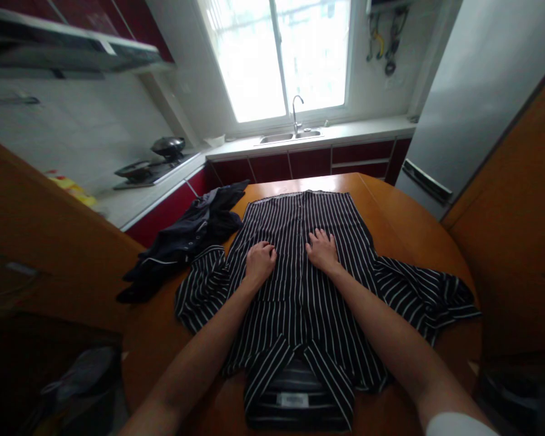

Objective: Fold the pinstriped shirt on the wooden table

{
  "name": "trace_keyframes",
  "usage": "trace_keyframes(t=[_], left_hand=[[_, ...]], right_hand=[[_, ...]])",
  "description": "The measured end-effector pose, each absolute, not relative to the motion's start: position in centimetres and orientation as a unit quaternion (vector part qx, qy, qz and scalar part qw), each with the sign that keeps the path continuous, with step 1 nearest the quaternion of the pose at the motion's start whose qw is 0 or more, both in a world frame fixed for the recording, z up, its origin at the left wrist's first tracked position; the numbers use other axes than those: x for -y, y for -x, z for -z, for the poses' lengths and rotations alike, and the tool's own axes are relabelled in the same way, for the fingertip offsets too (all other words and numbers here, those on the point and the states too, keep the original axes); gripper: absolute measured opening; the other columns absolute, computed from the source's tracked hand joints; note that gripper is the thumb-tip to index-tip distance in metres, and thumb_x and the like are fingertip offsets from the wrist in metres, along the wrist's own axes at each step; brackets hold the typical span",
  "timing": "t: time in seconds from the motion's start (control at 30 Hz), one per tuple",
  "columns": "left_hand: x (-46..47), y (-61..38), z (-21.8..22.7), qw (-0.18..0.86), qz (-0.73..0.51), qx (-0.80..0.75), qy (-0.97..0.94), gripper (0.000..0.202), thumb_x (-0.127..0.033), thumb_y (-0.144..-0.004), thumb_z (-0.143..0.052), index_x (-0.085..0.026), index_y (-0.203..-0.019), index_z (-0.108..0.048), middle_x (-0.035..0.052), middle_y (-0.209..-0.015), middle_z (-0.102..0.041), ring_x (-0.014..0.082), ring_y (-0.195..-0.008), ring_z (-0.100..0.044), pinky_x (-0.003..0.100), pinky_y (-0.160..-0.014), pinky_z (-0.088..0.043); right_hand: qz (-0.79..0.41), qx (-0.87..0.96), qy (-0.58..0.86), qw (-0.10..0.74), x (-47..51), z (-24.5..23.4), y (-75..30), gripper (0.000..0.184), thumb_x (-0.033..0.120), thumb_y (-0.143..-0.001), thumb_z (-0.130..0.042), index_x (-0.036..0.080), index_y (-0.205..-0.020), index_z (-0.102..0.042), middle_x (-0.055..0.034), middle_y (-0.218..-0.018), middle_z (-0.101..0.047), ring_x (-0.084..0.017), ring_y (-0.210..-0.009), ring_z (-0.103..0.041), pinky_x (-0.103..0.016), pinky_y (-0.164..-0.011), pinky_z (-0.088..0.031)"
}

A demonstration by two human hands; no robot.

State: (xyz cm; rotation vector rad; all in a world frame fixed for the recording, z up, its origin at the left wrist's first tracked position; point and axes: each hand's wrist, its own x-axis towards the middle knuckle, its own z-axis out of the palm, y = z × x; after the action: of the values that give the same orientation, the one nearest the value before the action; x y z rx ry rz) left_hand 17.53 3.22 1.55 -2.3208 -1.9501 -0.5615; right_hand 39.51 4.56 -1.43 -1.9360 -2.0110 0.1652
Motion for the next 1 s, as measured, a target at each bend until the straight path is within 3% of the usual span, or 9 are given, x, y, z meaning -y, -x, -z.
trace_keyframes(t=[0.13, 0.33, 0.5, 0.57, 0.67, 0.83, 1.0], left_hand=[[-3.0, -17.7, -1.5, 0.021, 0.168, 0.641, 0.748, 0.032, -0.028, -0.096, -0.052, -0.020, -0.120, -0.072, 0.0104, -0.132, -0.063, 0.0257, -0.122, -0.055, 0.041, -0.108, -0.038], [-2.4, -18.4, -1.6, 0.044, 0.117, 0.629, 0.768, 0.032, -0.029, -0.097, -0.049, -0.017, -0.120, -0.069, 0.0137, -0.139, -0.059, 0.0285, -0.131, -0.049, 0.049, -0.114, -0.033], [-4.4, -14.4, -3.4, -0.022, 0.043, 0.658, 0.752, 0.037, -0.039, -0.097, -0.050, -0.014, -0.114, -0.070, 0.0195, -0.142, -0.056, 0.0332, -0.135, -0.048, 0.049, -0.111, -0.037], [-5.4, -11.0, -4.7, -0.055, 0.023, 0.694, 0.718, 0.037, -0.041, -0.096, -0.050, -0.014, -0.110, -0.071, 0.0208, -0.134, -0.062, 0.0342, -0.129, -0.054, 0.046, -0.108, -0.040], [-6.2, -5.8, -6.5, -0.081, 0.004, 0.733, 0.675, 0.031, -0.033, -0.094, -0.050, -0.012, -0.101, -0.072, 0.0216, -0.115, -0.070, 0.0339, -0.114, -0.064, 0.040, -0.098, -0.046], [-5.4, -1.0, -7.5, -0.138, -0.007, 0.734, 0.665, 0.023, -0.020, -0.087, -0.051, -0.015, -0.095, -0.072, 0.0100, -0.097, -0.075, 0.0225, -0.092, -0.070, 0.025, -0.079, -0.050], [-4.7, 0.5, -7.7, -0.188, -0.030, 0.715, 0.673, 0.022, -0.031, -0.085, -0.056, -0.017, -0.084, -0.073, 0.0032, -0.068, -0.068, 0.0205, -0.068, -0.066, 0.024, -0.062, -0.048]], right_hand=[[-0.062, 0.707, 0.684, 0.168, -4.5, 1.3, -39.4, 0.053, 0.037, -0.101, -0.040, 0.015, -0.147, -0.050, -0.0131, -0.160, -0.037, -0.027, -0.150, -0.027, -0.050, -0.122, -0.015], [-0.065, 0.707, 0.684, 0.168, -4.4, 1.1, -39.4, 0.053, 0.037, -0.101, -0.038, 0.015, -0.147, -0.050, -0.0127, -0.160, -0.037, -0.026, -0.150, -0.026, -0.050, -0.122, -0.014], [-0.067, 0.706, 0.684, 0.169, -4.3, 0.9, -39.4, 0.052, 0.036, -0.101, -0.039, 0.014, -0.147, -0.050, -0.0124, -0.160, -0.037, -0.026, -0.150, -0.027, -0.049, -0.122, -0.015], [-0.066, 0.707, 0.684, 0.168, -4.2, 0.8, -39.4, 0.052, 0.037, -0.101, -0.039, 0.014, -0.147, -0.050, -0.0124, -0.160, -0.038, -0.026, -0.150, -0.027, -0.049, -0.122, -0.014], [-0.065, 0.708, 0.683, 0.170, -4.3, 0.9, -39.3, 0.052, 0.037, -0.101, -0.039, 0.015, -0.147, -0.050, -0.0127, -0.160, -0.038, -0.026, -0.150, -0.026, -0.049, -0.121, -0.014], [-0.059, 0.705, 0.684, 0.178, -4.5, 1.5, -39.2, 0.051, 0.035, -0.100, -0.042, 0.015, -0.145, -0.052, -0.0138, -0.159, -0.040, -0.027, -0.149, -0.029, -0.051, -0.121, -0.015], [-0.056, 0.705, 0.684, 0.179, -4.6, 1.7, -39.3, 0.050, 0.035, -0.100, -0.042, 0.015, -0.145, -0.052, -0.0135, -0.158, -0.041, -0.027, -0.149, -0.029, -0.050, -0.121, -0.016]])
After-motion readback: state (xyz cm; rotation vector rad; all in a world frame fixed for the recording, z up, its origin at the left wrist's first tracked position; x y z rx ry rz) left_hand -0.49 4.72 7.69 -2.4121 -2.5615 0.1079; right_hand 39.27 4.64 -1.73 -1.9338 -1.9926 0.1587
